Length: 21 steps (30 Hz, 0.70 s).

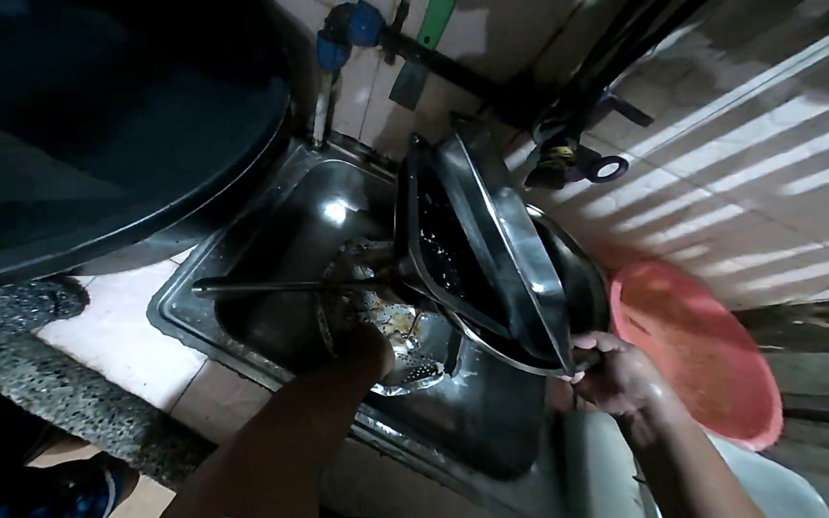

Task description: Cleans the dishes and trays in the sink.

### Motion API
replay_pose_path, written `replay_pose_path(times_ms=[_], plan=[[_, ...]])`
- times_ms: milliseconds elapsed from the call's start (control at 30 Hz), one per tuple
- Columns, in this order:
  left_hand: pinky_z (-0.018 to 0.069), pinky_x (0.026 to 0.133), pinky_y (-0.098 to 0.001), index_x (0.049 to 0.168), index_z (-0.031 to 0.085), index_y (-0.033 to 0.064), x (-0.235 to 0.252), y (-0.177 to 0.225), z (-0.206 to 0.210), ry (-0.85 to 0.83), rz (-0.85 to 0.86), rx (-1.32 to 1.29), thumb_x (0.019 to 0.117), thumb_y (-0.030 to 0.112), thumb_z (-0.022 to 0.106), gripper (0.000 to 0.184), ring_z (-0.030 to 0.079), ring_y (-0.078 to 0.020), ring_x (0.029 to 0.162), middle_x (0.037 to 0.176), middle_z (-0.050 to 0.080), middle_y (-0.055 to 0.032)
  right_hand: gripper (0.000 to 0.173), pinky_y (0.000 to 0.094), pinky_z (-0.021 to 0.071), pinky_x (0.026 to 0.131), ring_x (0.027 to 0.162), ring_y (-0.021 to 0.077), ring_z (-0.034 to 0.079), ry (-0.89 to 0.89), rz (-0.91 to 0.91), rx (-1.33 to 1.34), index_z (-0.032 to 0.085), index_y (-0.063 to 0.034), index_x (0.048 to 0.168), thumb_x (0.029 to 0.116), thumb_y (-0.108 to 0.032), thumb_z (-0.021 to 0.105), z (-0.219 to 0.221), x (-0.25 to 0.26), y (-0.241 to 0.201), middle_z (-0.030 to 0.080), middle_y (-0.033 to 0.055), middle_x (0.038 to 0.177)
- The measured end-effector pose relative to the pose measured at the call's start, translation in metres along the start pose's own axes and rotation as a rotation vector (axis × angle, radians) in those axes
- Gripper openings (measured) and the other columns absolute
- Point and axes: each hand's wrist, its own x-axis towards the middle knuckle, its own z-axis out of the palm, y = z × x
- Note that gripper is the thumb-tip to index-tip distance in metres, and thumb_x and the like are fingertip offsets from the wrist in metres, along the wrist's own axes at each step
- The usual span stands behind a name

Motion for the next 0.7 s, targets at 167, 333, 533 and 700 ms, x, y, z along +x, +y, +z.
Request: replay_pose_path(times_ms=[167,333,533,700], plan=[[0.0435,0.106,-0.0628,0.127,0.064,-0.0048,-0.005,-0.003,0.0,-0.032,0.136,0.1,0.1024,0.029,0.055,0.043,0.051,-0.044,0.133,0.14,0.055,-0.0271,0.033,0.0272,0.051,0.043,0.045,0.0113,0.057,-0.016,0.003,-0.007,0.052,-0.0107,0.074,0.1,-0.008,0.032,0.0,-0.001,-0.001,0.057,0.0029,0.054],[0.046,0.1,-0.0669,0.119,0.07,0.0031,0.006,-0.016,-0.005,-0.112,0.277,0.207,0.0992,0.036,0.058,0.04,0.058,-0.0437,0.124,0.129,0.063,-0.0244,0.031,0.0268,0.0509,0.042,0.045,0.0117,0.058,-0.002,0.003,0.005,0.053,-0.0085,0.077,0.0998,-0.007,0.033,0.0,0.001,-0.002,0.059,0.0045,0.055],[0.0414,0.102,-0.0708,0.126,0.069,0.0113,0.02,-0.022,0.003,-0.123,0.495,0.408,0.0983,0.026,0.06,0.032,0.057,-0.0457,0.124,0.128,0.064,-0.0224,0.031,0.0266,0.0513,0.043,0.046,0.0115,0.059,-0.011,-0.014,0.009,0.054,-0.0088,0.077,0.0995,-0.008,0.033,-0.002,0.003,0.0,0.06,0.0046,0.057],[0.0419,0.101,-0.0694,0.128,0.068,0.0112,0.018,-0.021,0.0,-0.129,0.515,0.433,0.0975,0.02,0.061,0.032,0.059,-0.045,0.119,0.123,0.066,-0.0225,0.028,0.0269,0.0511,0.042,0.046,0.0119,0.058,0.011,-0.009,0.003,0.054,-0.0073,0.08,0.1001,-0.007,0.035,-0.001,0.002,0.0,0.06,0.0049,0.058]])
